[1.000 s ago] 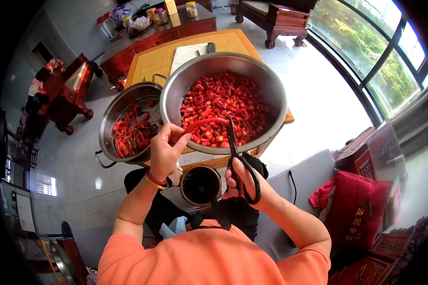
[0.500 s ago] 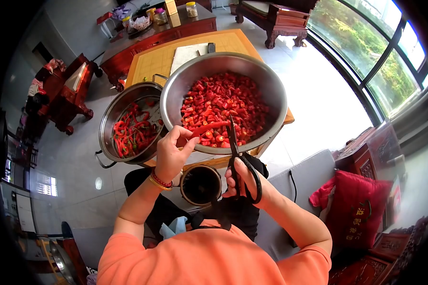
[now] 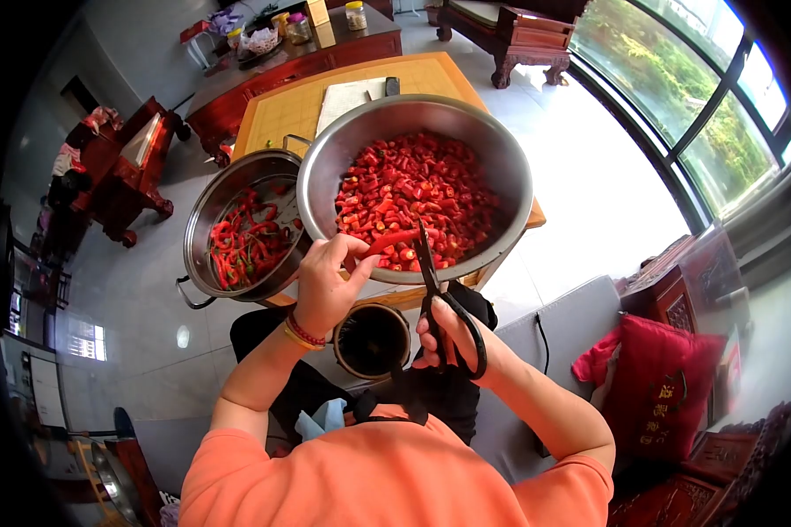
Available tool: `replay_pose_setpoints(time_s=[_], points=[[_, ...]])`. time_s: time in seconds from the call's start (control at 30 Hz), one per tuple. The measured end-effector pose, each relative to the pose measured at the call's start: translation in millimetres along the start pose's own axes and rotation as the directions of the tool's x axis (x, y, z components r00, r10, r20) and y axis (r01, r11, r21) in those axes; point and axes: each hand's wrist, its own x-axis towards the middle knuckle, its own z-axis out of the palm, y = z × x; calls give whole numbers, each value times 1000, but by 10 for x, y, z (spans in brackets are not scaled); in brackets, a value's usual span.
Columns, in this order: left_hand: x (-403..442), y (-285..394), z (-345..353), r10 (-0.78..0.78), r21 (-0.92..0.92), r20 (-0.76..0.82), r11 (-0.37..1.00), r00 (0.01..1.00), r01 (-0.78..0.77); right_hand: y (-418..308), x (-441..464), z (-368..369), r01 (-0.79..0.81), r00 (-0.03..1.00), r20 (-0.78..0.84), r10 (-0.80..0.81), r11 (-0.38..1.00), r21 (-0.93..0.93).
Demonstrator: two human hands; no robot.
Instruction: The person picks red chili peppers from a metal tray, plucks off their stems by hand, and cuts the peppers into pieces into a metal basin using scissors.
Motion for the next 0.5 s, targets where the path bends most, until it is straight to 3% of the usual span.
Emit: replay_pose_setpoints(time_s=[0.03,0.13,0.33,0.47,0.5], points=[[-1,-2,7,-6,-4,3,1000,1000,6,-40,-18,22,-14,1000,8,14,998,67],[27,-51,-10,2,39,-23,999,1000,-1,-63,-53,-20,-39,999,34,40,999,-23],[61,-65,-34,41,111,-71,993,997,-33,51,-60,-11,-43,999,-22,43,999,1],[32,22,32,78,50,-10,996,997,-77,-18,-53,79,22,998,-50,-29,991,-131],[24,27,48,76,43,0,996,997,-76,-35,-42,86,-12,998,-56,8,997,-78]])
